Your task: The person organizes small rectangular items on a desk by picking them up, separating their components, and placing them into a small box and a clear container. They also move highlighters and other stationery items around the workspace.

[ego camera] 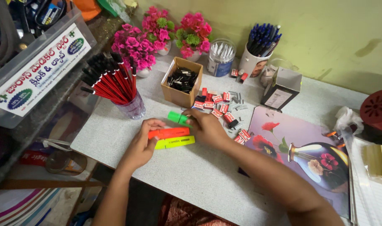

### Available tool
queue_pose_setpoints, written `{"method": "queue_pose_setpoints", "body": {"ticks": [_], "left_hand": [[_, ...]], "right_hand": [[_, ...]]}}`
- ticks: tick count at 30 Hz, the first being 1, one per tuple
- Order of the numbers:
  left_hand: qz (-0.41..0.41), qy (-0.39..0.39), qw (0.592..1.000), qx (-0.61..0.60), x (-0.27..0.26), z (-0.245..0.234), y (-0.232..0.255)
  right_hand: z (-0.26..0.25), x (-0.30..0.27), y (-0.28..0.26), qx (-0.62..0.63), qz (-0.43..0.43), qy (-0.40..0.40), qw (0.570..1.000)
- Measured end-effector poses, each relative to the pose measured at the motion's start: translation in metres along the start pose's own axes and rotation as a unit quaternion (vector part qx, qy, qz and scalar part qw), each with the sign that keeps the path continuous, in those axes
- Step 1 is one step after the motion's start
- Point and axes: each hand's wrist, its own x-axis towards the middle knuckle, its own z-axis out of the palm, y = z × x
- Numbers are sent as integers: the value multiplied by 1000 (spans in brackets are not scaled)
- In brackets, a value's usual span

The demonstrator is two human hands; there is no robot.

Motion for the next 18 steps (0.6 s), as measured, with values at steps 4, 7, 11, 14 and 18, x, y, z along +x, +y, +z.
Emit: {"method": "queue_pose_setpoints", "body": {"ticks": [4, 7, 11, 14, 18], "left_hand": [[106, 59, 978, 168, -6, 1, 13], [179, 16, 938, 295, -6, 7, 24], [136, -24, 944, 298, -8, 12, 27], [112, -33, 945, 304, -7, 3, 24], [105, -3, 921, 374, -4, -2, 24]], "right_hand": [[15, 15, -18, -51, -48, 21, 997], [25, 19, -25, -123, -173, 44, 976], [20, 11, -23, -175, -224, 99, 954], [-3, 7, -9, -210, -153, 165, 951], [-61, 6, 21, -227, -124, 133, 957]]}}
